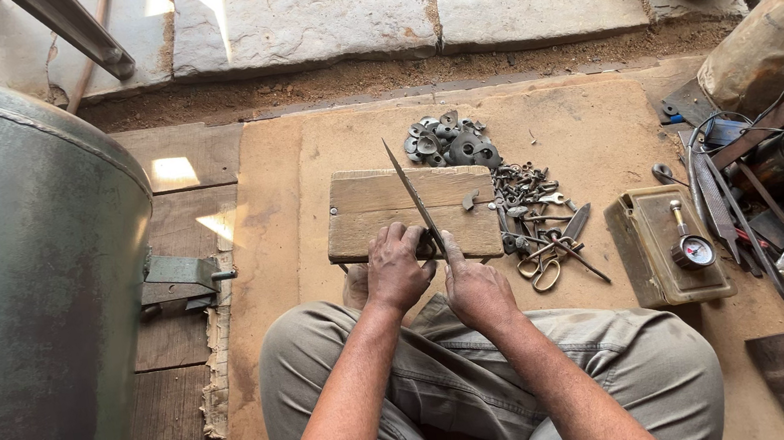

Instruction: The person holds a circular metal automotive part or valve guide by hand against a wooden block, manipulating internal pins and components with a large metal blade.

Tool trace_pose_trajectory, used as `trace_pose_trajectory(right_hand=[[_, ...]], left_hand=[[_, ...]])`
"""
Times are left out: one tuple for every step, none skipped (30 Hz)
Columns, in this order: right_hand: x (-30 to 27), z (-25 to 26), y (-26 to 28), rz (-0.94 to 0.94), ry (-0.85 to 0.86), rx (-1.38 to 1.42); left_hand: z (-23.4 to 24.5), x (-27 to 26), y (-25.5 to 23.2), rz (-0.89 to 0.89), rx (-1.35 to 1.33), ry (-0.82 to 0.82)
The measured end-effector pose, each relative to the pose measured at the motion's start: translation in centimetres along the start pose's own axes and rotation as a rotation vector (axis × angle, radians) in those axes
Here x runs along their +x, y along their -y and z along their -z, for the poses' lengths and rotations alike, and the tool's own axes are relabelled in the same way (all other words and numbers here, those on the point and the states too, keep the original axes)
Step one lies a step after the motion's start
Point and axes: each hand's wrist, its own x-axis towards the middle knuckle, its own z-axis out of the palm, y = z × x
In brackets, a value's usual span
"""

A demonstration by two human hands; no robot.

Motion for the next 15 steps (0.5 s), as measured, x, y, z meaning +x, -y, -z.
trace_pose_trajectory(right_hand=[[0.0, 0.0, -0.1, 0.012, -0.015, 0.010], [0.0, 0.0, -0.1, 0.024, -0.030, 0.019], [0.0, -0.1, -0.3, 0.036, -0.045, 0.029], [0.0, -0.1, -0.4, 0.032, -0.047, 0.048], [0.1, -0.3, -0.5, 0.031, -0.050, 0.069], [0.2, -0.5, -0.5, 0.031, -0.053, 0.090], [0.2, -0.7, -0.6, 0.051, -0.076, 0.084], [0.3, -1.0, -0.6, 0.071, -0.100, 0.078], [0.4, -1.2, -0.7, 0.092, -0.122, 0.071], [0.3, -1.3, -0.7, 0.076, -0.112, 0.071], [0.2, -1.4, -0.7, 0.061, -0.104, 0.070], [0.2, -1.5, -0.7, 0.047, -0.096, 0.069], [0.3, -1.4, -0.7, 0.048, -0.099, 0.080], [0.5, -1.4, -0.7, 0.050, -0.102, 0.092], [0.4, -1.5, -0.6, 0.047, -0.100, 0.103]], left_hand=[[-0.5, -0.3, 0.1, -0.002, 0.035, 0.008], [-1.0, -0.6, 0.2, 0.011, 0.054, 0.026], [-1.6, -0.8, 0.1, 0.025, 0.072, 0.043], [-2.1, -1.0, 0.1, 0.039, 0.091, 0.060], [-2.5, -1.1, 0.0, 0.077, 0.116, 0.097], [-2.9, -1.4, -0.4, 0.115, 0.140, 0.134], [-3.2, -1.6, -0.6, 0.152, 0.164, 0.172], [-3.5, -1.6, -0.6, 0.146, 0.169, 0.156], [-3.9, -1.7, -0.7, 0.140, 0.173, 0.141], [-4.2, -1.8, -0.6, 0.135, 0.176, 0.126], [-4.5, -1.8, -0.3, 0.141, 0.112, 0.112], [-4.7, -1.6, 0.0, 0.147, 0.048, 0.097], [-4.8, -1.5, 0.3, 0.152, -0.014, 0.083], [-4.9, -1.5, 0.5, 0.147, -0.043, 0.080], [-5.1, -1.7, 0.7, 0.143, -0.074, 0.083]])
